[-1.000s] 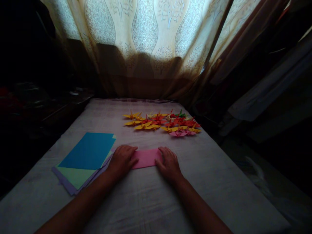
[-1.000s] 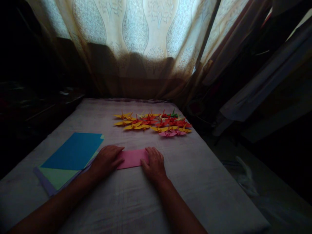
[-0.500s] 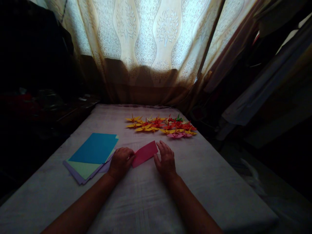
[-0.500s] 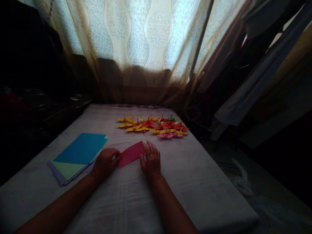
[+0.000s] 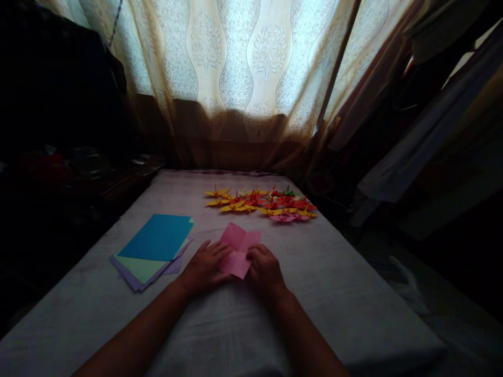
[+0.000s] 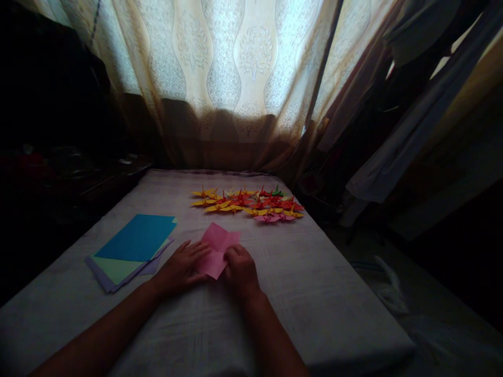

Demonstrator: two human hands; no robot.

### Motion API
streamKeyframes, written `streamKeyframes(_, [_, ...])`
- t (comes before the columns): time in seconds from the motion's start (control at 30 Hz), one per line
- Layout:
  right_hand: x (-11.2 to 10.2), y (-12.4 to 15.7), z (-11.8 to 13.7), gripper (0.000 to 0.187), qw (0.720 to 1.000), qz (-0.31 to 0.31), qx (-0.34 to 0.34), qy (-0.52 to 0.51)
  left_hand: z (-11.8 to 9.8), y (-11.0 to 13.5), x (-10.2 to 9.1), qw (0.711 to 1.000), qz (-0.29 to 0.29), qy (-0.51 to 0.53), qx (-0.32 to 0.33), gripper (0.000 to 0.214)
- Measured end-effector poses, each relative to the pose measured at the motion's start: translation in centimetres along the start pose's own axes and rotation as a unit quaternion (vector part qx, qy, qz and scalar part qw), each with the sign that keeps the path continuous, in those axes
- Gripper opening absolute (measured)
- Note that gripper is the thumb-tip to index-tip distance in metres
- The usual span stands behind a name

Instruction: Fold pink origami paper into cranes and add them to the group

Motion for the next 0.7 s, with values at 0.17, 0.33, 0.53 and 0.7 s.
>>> streamKeyframes(0.17, [0.0,1.6,-2.1,0.024,0.997,0.054,0.034,0.046,0.5,0.2,0.7,0.997,0.046,-0.019,-0.056,0.059])
streamKeyframes(0.33, [0.0,2.7,-1.7,0.047,0.988,0.066,0.039,0.136,-0.3,0.4,0.7,0.993,0.024,-0.077,-0.088,0.056])
streamKeyframes(0.53, [-0.7,2.8,0.8,0.025,0.987,0.038,-0.068,0.141,-1.3,0.3,0.9,0.99,-0.023,-0.114,-0.075,0.042])
streamKeyframes(0.7, [-0.5,1.8,-0.7,0.013,0.976,0.115,-0.034,0.183,-1.0,0.3,0.5,0.996,0.014,-0.074,-0.048,0.041])
Point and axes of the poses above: each hand's wrist, its own y-axis away from the middle knuckle, its own x-axis out of the palm, z = x × y, the point moved 4 cm from there along -y, towards the middle knuckle, and after that the axes turned 13 degrees about y, right-handed, at the moved point
